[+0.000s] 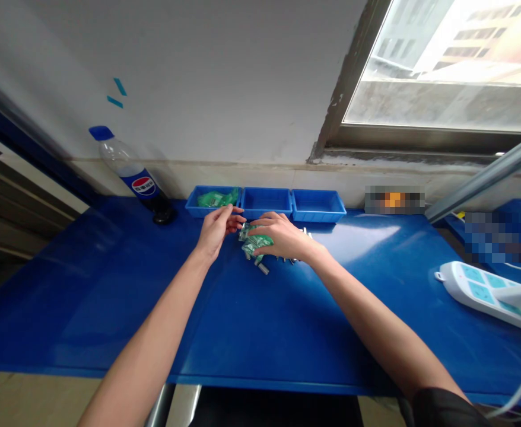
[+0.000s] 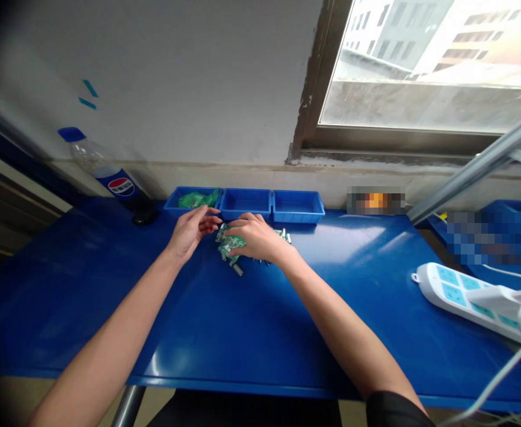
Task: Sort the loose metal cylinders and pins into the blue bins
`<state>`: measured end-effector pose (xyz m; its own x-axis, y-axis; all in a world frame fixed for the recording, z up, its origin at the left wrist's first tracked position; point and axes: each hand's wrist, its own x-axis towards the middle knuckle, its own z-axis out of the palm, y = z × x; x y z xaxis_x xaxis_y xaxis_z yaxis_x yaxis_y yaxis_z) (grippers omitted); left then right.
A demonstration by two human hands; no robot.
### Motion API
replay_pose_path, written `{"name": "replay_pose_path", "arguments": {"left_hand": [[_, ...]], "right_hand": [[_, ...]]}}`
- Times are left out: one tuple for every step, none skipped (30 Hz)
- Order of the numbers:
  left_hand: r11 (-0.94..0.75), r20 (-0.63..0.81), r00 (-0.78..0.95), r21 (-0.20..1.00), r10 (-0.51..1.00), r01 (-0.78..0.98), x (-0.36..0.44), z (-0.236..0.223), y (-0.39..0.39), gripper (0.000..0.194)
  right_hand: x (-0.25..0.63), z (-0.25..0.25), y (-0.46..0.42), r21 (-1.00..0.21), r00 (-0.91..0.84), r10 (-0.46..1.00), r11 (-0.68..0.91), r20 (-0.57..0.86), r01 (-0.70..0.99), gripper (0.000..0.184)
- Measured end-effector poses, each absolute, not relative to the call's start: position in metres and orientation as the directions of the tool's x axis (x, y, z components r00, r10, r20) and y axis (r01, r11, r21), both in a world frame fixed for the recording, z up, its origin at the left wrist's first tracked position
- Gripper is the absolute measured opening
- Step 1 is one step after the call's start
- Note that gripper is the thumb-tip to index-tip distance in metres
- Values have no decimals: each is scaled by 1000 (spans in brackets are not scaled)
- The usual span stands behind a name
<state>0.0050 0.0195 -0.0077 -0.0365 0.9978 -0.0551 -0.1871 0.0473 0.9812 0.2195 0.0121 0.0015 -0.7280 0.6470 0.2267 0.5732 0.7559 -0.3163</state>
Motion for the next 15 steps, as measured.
{"name": "replay_pose_path", "arguments": {"left_hand": [[44, -50, -30, 985, 998, -167, 6, -7, 19, 44], [41, -44, -22, 988, 999, -147, 7, -7, 18, 45], [36, -39, -16, 991, 999, -130, 7, -7, 18, 46], [31, -32, -10, 993, 999, -116, 8, -6, 17, 47], [27, -27, -4, 994, 1000, -104, 8, -6, 17, 48], [22, -22, 1, 995, 1000, -96, 8, -7, 17, 48], [17, -17, 7, 996, 1000, -88, 8, -7, 17, 48], [11, -10, 11, 997, 1000, -80, 8, -8, 17, 48], [2, -1, 15, 998, 1000, -69, 8, -9, 18, 48], [-8, 9, 22, 999, 1000, -52, 9, -10, 18, 48], [-23, 24, 34, 999, 999, -29, 9, -10, 18, 48], [-44, 44, 53, 999, 998, 1, 9, -10, 17, 48], [-70, 67, 83, 997, 994, 33, 10, -10, 16, 48], [-99, 91, 123, 993, 988, 64, 11, -10, 15, 47], [-129, 112, 171, 987, 979, 92, 12, -9, 14, 46]], "right_hand": [[220, 1, 14, -329, -726, 647, 755, 234, 567, 37], [221, 1, 16, -345, -723, 647, 754, 243, 559, 35], [221, 1, 17, -362, -717, 649, 752, 255, 552, 34], [222, 2, 18, -380, -711, 651, 749, 268, 542, 34], [222, 2, 18, -403, -702, 653, 745, 282, 531, 35], [221, 3, 18, -432, -690, 660, 737, 297, 519, 37], [221, 3, 17, -470, -672, 672, 723, 311, 506, 39], [221, 5, 17, -515, -648, 689, 704, 325, 489, 39], [220, 6, 16, -565, -618, 709, 679, 339, 469, 39], [220, 8, 15, -614, -580, 734, 650, 353, 448, 38], [219, 9, 15, -660, -536, 759, 620, 368, 424, 35], [219, 11, 14, -702, -487, 784, 592, 385, 397, 31], [219, 12, 14, -742, -434, 808, 563, 399, 365, 27], [219, 14, 14, -784, -382, 833, 527, 400, 328, 22], [219, 15, 15, -826, -336, 859, 485, 387, 288, 20]]}}
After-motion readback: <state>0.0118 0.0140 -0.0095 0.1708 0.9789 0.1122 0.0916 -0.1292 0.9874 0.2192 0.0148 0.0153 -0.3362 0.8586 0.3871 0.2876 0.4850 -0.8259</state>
